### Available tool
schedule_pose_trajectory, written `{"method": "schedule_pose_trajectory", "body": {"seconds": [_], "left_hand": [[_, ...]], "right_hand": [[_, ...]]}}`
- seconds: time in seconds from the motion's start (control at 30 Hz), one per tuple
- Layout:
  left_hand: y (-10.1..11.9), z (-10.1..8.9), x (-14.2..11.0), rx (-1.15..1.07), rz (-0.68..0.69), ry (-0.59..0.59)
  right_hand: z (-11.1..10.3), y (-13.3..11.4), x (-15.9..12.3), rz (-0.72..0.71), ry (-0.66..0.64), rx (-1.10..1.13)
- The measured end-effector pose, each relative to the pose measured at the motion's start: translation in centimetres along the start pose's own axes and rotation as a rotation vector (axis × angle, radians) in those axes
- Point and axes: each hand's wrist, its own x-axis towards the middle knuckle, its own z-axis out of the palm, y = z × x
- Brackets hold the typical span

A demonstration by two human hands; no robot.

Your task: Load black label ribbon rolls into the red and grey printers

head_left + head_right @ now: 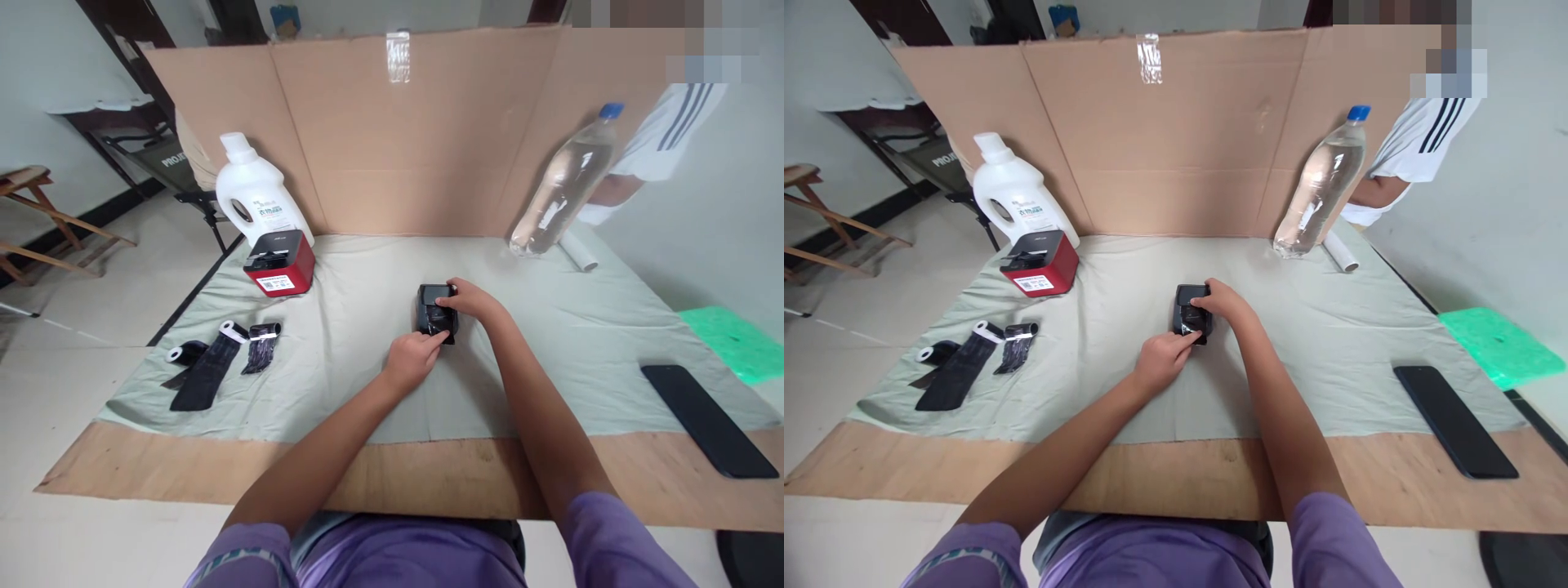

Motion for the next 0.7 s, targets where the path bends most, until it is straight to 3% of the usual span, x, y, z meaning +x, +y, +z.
{"method": "schedule_pose_trajectory", "body": {"seconds": [0.37,0.57,0.7], "left_hand": [[-0.2,0.0,-0.1,-0.02,0.011,0.018],[-0.3,0.1,0.1,-0.064,0.05,-0.011],[-0.3,0.1,0.1,-0.049,0.057,-0.012]], "right_hand": [[-0.2,-0.6,-0.5,-0.031,-0.008,-0.047],[1.8,-3.4,-2.2,0.087,0.071,-0.185],[3.5,-5.0,-3.2,0.081,0.14,-0.323]]}}
